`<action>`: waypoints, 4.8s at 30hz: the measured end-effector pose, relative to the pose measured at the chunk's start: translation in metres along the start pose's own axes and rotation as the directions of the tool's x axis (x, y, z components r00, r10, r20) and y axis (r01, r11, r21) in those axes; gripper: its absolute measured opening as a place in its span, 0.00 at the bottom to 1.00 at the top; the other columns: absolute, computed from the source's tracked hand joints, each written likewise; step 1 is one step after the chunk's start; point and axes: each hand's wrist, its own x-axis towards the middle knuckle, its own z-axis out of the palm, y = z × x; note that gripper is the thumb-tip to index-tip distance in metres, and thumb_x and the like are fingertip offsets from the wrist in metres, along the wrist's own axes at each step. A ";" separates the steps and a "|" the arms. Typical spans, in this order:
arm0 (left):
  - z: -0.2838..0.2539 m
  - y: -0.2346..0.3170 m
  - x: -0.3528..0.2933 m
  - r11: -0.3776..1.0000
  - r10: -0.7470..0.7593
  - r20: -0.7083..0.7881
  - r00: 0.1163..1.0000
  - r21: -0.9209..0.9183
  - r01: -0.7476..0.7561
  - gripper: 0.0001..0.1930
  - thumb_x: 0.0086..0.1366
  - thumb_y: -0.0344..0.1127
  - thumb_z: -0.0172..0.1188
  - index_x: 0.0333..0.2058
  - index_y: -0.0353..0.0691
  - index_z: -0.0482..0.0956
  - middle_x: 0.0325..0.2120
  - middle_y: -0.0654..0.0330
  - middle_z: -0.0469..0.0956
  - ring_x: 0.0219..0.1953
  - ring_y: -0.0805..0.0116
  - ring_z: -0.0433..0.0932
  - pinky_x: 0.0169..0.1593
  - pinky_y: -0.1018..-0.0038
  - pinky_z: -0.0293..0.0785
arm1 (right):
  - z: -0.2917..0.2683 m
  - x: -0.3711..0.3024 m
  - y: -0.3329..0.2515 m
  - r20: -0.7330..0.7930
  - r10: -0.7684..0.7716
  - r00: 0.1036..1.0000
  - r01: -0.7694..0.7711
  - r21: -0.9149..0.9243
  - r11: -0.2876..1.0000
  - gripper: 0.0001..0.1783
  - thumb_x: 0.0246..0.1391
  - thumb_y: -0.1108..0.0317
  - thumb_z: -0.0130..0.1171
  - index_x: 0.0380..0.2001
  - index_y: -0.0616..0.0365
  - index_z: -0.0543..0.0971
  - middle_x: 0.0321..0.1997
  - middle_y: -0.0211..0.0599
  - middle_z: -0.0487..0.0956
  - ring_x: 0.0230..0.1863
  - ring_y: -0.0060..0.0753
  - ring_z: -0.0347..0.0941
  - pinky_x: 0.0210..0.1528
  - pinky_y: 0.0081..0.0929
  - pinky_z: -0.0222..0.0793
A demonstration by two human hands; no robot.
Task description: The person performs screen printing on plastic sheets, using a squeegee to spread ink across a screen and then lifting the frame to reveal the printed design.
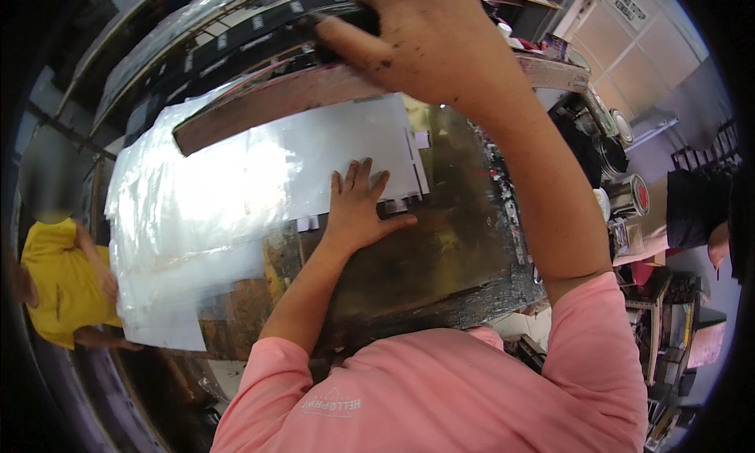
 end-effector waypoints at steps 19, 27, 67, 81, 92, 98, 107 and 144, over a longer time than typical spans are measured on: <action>0.008 0.034 -0.003 0.993 0.063 -0.112 0.992 -0.091 -0.073 0.54 0.46 0.78 0.72 0.62 0.40 0.79 0.65 0.44 0.71 0.72 0.41 0.64 0.76 0.27 0.39 | -0.016 -0.004 -0.005 0.108 0.047 0.993 -0.053 0.051 0.997 0.34 0.70 0.39 0.49 0.37 0.64 0.82 0.32 0.48 0.84 0.40 0.52 0.82 0.57 0.51 0.66; -0.015 0.015 -0.010 0.997 0.002 -0.214 0.977 -0.074 -0.018 0.50 0.51 0.67 0.77 0.65 0.37 0.77 0.61 0.43 0.77 0.67 0.45 0.73 0.76 0.42 0.55 | 0.013 0.000 -0.010 0.012 0.058 0.998 -0.058 0.019 0.998 0.33 0.62 0.35 0.57 0.38 0.60 0.85 0.38 0.49 0.87 0.45 0.51 0.84 0.60 0.55 0.64; -0.060 -0.031 -0.158 0.806 -0.566 -0.217 0.795 -0.349 0.479 0.57 0.35 0.58 0.88 0.67 0.42 0.77 0.49 0.53 0.75 0.54 0.49 0.69 0.61 0.52 0.65 | 0.111 -0.181 -0.018 0.352 0.122 0.928 -0.138 0.019 0.990 0.31 0.45 0.77 0.67 0.55 0.55 0.72 0.51 0.43 0.76 0.59 0.51 0.71 0.63 0.55 0.56; -0.048 -0.038 -0.155 0.831 -0.538 -0.178 0.824 -0.275 0.484 0.61 0.29 0.62 0.87 0.66 0.41 0.79 0.41 0.61 0.71 0.48 0.58 0.69 0.59 0.58 0.59 | 0.113 -0.188 -0.016 0.562 0.006 0.827 -0.073 0.097 0.993 0.32 0.47 0.72 0.70 0.56 0.58 0.69 0.50 0.44 0.74 0.54 0.50 0.71 0.58 0.53 0.58; -0.045 -0.045 -0.154 0.848 -0.521 -0.148 0.840 -0.198 0.491 0.61 0.31 0.65 0.86 0.65 0.38 0.79 0.41 0.60 0.73 0.48 0.57 0.70 0.60 0.58 0.58 | 0.155 -0.183 -0.024 0.468 0.079 0.880 -0.050 -0.075 0.996 0.15 0.52 0.76 0.61 0.43 0.51 0.72 0.41 0.34 0.73 0.48 0.41 0.73 0.58 0.55 0.60; -0.057 -0.037 -0.151 0.797 -0.582 -0.084 0.809 -0.257 0.547 0.60 0.26 0.59 0.89 0.62 0.39 0.81 0.43 0.57 0.72 0.50 0.54 0.69 0.58 0.58 0.66 | 0.245 -0.111 0.048 0.321 0.039 0.946 -0.005 -0.107 0.994 0.18 0.52 0.75 0.62 0.46 0.53 0.70 0.45 0.37 0.75 0.53 0.45 0.74 0.58 0.57 0.60; -0.056 -0.038 -0.158 0.788 -0.574 -0.127 0.809 -0.354 0.503 0.60 0.29 0.56 0.90 0.64 0.36 0.80 0.47 0.54 0.81 0.53 0.55 0.75 0.59 0.60 0.72 | 0.270 -0.037 0.118 0.506 -0.022 0.863 0.028 -0.005 1.000 0.36 0.51 0.70 0.69 0.62 0.55 0.66 0.58 0.42 0.76 0.62 0.51 0.72 0.59 0.60 0.61; -0.188 -0.278 -0.205 0.635 -0.613 -0.624 0.484 -0.025 0.772 0.28 0.75 0.46 0.64 0.67 0.37 0.77 0.67 0.43 0.75 0.73 0.51 0.69 0.81 0.49 0.40 | -0.004 0.000 0.037 -0.031 -0.030 0.999 0.031 0.056 0.998 0.24 0.74 0.55 0.51 0.59 0.66 0.79 0.52 0.55 0.83 0.50 0.53 0.81 0.54 0.39 0.72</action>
